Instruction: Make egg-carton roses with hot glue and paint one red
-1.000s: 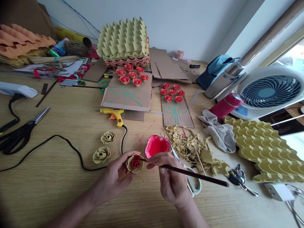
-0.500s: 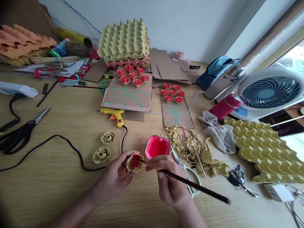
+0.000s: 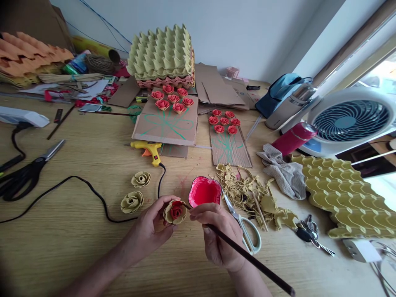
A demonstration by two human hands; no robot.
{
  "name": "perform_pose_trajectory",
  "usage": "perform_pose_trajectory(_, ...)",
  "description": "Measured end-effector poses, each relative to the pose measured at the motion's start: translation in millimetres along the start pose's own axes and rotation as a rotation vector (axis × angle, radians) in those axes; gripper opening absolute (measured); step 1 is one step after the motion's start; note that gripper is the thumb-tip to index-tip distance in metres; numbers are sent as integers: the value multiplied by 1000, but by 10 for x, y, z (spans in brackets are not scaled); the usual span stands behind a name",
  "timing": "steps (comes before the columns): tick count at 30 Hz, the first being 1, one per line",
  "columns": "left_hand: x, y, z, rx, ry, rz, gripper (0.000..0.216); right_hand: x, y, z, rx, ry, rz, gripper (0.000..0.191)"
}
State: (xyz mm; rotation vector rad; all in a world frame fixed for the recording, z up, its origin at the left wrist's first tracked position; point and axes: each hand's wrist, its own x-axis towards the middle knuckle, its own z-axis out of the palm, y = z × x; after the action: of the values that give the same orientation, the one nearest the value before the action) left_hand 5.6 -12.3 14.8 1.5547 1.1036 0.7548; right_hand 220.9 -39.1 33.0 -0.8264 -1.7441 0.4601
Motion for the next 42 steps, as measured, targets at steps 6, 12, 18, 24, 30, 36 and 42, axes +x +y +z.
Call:
perform_pose_trajectory(6, 4, -25, 5, 8, 19, 9, 43, -46, 13, -20, 30, -5, 26, 24)
perform_pose_trajectory(12, 19, -75, 0, 11, 53, 37, 40, -36, 49, -84, 6, 145, 13, 25)
perform_pose_trajectory(18, 27, -130, 9, 21, 84, 40, 43, -47, 96, -125, -30, 213, 17, 26)
perform_pose_trajectory(24, 21, -124, 2, -8, 28, 48, 48, -54, 71, -61, 117, 226, 119, 22)
perform_pose_trajectory(30, -17, -91, -23, -78, -100, 37, 59, -71, 66, -11, 148, 136, 153, 23)
perform_pose_trajectory(36, -22, -28, -45, -76, -126, 87, 59, -27, 50, 38, 184, 74, 121, 28)
perform_pose_trajectory(42, -19, -28, -43, -92, -133, 82, 53, -12, 57, 15, 139, 15, 94, 30)
